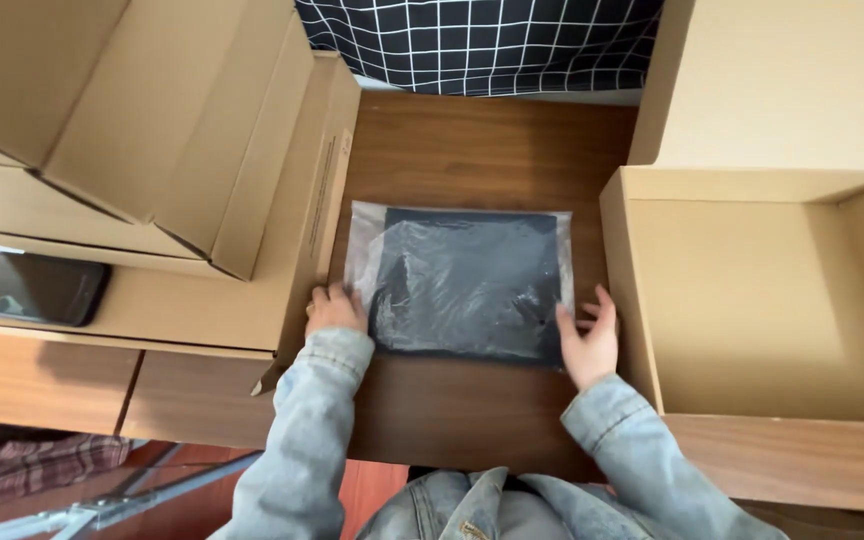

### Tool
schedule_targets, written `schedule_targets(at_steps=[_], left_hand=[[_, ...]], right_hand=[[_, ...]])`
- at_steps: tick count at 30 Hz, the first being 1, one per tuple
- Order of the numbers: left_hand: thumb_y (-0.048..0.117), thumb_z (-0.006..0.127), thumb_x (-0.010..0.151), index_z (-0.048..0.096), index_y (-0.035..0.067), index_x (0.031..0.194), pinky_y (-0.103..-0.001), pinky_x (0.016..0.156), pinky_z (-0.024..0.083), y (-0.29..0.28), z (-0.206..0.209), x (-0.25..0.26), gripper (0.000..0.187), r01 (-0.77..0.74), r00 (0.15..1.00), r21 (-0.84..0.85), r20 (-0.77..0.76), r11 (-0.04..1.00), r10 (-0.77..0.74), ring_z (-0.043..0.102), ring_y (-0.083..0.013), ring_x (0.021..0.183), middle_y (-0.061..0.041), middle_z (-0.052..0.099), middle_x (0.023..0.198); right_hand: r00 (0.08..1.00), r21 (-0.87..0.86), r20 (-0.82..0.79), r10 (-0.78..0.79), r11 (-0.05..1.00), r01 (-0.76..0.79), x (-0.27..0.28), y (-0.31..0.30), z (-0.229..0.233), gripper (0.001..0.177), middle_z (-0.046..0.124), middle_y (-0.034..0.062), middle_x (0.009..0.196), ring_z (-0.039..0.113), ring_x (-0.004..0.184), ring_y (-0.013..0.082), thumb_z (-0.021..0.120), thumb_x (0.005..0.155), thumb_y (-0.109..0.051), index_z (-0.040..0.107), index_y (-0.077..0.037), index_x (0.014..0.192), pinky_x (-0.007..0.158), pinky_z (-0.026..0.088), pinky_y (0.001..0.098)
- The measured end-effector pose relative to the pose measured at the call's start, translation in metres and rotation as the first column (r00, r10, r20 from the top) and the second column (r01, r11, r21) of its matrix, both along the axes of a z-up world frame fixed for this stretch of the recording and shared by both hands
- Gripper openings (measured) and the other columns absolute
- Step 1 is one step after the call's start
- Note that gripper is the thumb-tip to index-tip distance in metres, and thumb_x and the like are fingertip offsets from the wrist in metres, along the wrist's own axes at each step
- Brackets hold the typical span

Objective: The person packs a folded t-shirt into a plastic sleeve and then into a shipping box, followed by retrieving a blue t-shirt from a clothing rack and ironing it on the table.

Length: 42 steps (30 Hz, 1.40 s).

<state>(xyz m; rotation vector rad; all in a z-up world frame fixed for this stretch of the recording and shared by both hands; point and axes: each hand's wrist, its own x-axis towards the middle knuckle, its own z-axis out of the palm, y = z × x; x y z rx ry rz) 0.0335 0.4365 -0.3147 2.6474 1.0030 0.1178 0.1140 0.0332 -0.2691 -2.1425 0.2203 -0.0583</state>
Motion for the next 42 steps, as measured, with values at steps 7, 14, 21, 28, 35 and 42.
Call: schedule_targets(at_steps=[7,14,21,28,35,42], left_hand=[[0.054,0.045,0.108,0.057,0.005,0.132,-0.056,0.090,0.062,0.027,0.000,0.024,0.056,-0.041,0.991,-0.186,-0.129,0.982,0.017,0.077,-0.0444,0.109,-0.023,0.077,0.116],[0.069,0.056,0.094,0.077,0.029,0.126,-0.047,0.097,0.062,0.066,-0.060,0.021,0.055,-0.002,0.977,-0.294,-0.206,0.956,-0.062,0.076,-0.0297,0.118,-0.007,0.082,0.117],[0.029,0.075,0.101,0.066,0.016,0.085,-0.024,0.082,0.046,-0.001,0.051,-0.004,0.022,0.358,0.924,-0.693,0.360,0.626,-0.129,0.056,-0.0086,0.077,0.004,0.062,0.078],[0.005,0.086,0.087,0.057,0.012,0.088,-0.029,0.079,0.063,-0.148,0.155,0.036,0.030,0.473,0.869,-0.853,0.493,0.220,0.045,0.082,-0.0207,0.092,-0.023,0.086,0.099],[0.013,0.092,0.080,0.053,0.016,0.081,-0.027,0.081,0.066,-0.325,0.202,0.103,0.039,0.495,0.855,-0.782,0.516,0.377,-0.053,0.086,-0.0173,0.089,-0.012,0.086,0.089],[0.045,0.089,0.077,0.060,0.032,0.099,-0.039,0.092,0.062,-0.400,0.155,0.147,0.039,0.518,0.854,-0.063,0.099,0.853,-0.511,0.065,-0.0217,0.122,0.011,0.078,0.111]], right_hand=[[0.995,-0.013,-0.095,-0.035,0.999,0.034,0.040,-0.009,-0.044,0.032,0.082,-0.0014,0.100,0.078,0.100,0.0223,0.073,0.102,-0.046,0.076,-0.030,0.130,0.089,0.061,0.0419],[0.994,-0.107,0.007,0.110,0.988,-0.109,-0.044,0.001,0.061,0.026,0.084,-0.0073,0.090,0.080,0.093,0.0167,0.079,0.096,-0.035,0.081,-0.033,0.122,0.089,0.064,0.0359],[0.953,0.008,0.223,0.207,0.977,-0.214,-0.090,-0.055,0.181,0.036,0.086,0.0050,0.118,0.078,0.102,0.0063,0.081,0.091,-0.022,0.083,-0.009,0.124,0.097,0.059,0.0220],[0.956,-0.055,0.269,0.115,0.993,-0.104,-0.038,-0.236,0.222,0.034,0.080,0.0121,0.120,0.073,0.102,0.0136,0.077,0.097,-0.010,0.078,-0.001,0.129,0.097,0.057,0.0272],[0.913,-0.339,0.370,0.173,0.940,-0.041,0.069,-0.386,0.203,0.027,0.079,0.0109,0.121,0.072,0.116,0.0174,0.079,0.103,-0.014,0.080,-0.006,0.128,0.108,0.053,0.0299],[0.937,-0.739,0.289,0.194,0.668,0.089,0.163,-0.489,0.078,0.047,0.081,-0.0155,0.113,0.061,0.150,0.0176,0.073,0.102,-0.044,0.070,-0.047,0.148,0.139,0.017,0.0632]])
